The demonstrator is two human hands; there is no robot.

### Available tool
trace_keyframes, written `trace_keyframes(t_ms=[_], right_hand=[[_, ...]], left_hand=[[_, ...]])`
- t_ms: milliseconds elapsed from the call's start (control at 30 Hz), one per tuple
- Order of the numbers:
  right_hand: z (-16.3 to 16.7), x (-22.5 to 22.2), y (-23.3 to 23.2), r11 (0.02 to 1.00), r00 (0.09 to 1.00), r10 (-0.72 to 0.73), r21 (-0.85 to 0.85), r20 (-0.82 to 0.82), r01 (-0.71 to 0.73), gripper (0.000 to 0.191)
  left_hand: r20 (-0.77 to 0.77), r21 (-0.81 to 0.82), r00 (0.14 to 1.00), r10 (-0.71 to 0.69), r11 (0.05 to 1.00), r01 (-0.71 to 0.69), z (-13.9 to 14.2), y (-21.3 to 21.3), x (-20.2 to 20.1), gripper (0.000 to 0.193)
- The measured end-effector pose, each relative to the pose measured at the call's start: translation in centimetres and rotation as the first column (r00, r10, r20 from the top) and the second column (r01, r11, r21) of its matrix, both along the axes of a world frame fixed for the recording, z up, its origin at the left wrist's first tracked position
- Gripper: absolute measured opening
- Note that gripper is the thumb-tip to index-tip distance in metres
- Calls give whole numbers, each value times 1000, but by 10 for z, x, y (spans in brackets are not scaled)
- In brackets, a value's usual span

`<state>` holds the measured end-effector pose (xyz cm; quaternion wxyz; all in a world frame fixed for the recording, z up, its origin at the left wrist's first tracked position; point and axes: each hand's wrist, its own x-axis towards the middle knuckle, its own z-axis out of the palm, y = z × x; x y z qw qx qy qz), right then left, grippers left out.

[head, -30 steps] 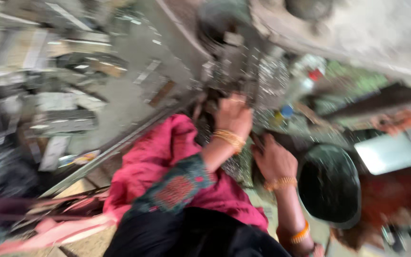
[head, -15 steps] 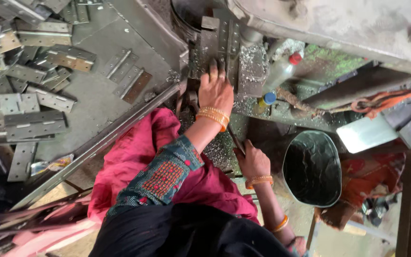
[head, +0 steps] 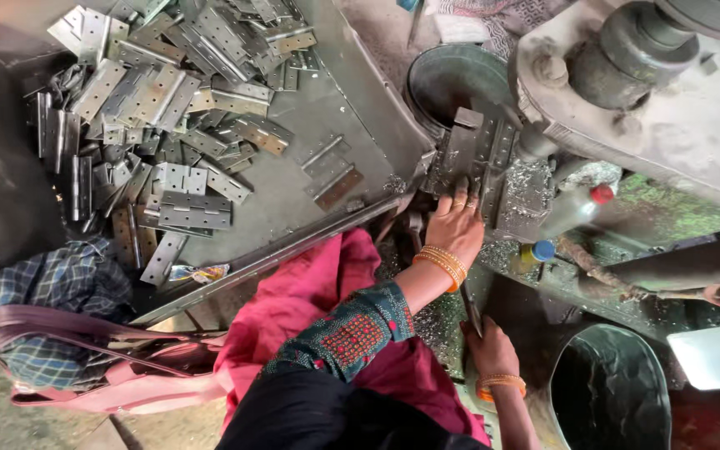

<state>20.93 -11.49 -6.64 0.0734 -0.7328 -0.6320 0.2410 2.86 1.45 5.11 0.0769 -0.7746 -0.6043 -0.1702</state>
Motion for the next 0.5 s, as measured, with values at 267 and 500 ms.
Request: trace_keyframes(t_ms=[267, 500], right_hand=[[7, 23, 22, 998, 994, 51, 25, 95, -54, 45], [1, 14, 16, 996, 995, 89, 4, 48, -89, 47]], left_hand=[[2, -9, 999, 43, 999, -43, -7, 30, 14, 40], [-120, -253, 991, -51, 967, 20, 9, 34, 8, 37]])
